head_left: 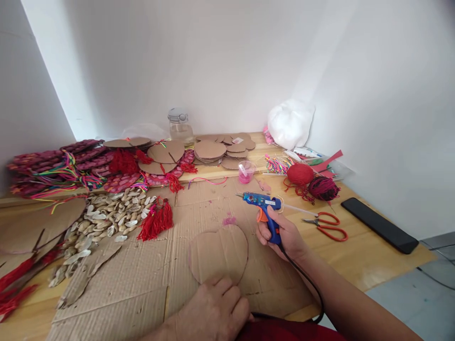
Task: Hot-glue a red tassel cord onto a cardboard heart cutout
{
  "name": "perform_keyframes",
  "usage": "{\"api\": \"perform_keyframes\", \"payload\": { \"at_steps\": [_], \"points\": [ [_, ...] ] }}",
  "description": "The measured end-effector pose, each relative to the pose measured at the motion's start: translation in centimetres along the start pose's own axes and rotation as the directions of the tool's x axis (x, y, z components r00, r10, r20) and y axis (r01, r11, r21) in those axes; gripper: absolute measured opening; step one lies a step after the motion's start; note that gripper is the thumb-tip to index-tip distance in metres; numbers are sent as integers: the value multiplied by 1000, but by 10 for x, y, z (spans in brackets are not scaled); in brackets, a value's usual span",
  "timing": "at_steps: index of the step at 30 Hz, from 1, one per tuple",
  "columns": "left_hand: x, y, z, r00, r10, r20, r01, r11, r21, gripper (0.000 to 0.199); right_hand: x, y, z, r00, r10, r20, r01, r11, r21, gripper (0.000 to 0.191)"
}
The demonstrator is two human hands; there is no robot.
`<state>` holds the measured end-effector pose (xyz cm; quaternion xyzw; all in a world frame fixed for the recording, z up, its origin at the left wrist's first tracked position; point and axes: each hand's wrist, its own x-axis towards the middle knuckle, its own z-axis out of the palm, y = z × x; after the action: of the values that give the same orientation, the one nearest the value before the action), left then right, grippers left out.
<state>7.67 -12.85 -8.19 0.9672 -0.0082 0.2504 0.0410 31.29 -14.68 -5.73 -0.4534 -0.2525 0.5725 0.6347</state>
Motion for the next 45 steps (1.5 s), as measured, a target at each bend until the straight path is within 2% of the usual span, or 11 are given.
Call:
{"api": "perform_keyframes", "payload": {
  "at_steps": [3, 7, 9, 12, 16, 24, 45],
  "points": [
    [1, -1, -3, 1000, 2, -9, -2, 1000, -9, 30, 1, 0, -1, 1000, 9, 7, -9, 1000, 0, 41],
    [2, -2, -10, 998, 16, 65, -16, 1000, 1, 15, 2, -1, -2, 1000, 14, 22, -14, 1000, -4, 41],
    [2, -3, -13, 996, 27, 84, -27, 1000, -4, 24, 2, -2, -2, 1000, 12, 24, -12, 1000, -8, 40],
    [2, -3, -16, 996, 35, 88, -33, 999, -19, 21, 3, -2, -2, 1000, 9, 25, -9, 1000, -13, 35],
    [1, -3, -15, 996, 30, 84, -28, 999, -24, 14, 4, -1, -3, 999, 4, 34, -4, 1000, -23, 33],
    [0, -4, -12, 993, 89, 81, -86, 995, -49, 14, 3, -1, -3, 999, 6, 41, -3, 999, -53, 28],
    [1, -6, -12, 995, 76, 71, -69, 992, -105, 11, 2, -4, 2, 1000, 12, 22, -10, 996, -92, 33]
  ]
}}
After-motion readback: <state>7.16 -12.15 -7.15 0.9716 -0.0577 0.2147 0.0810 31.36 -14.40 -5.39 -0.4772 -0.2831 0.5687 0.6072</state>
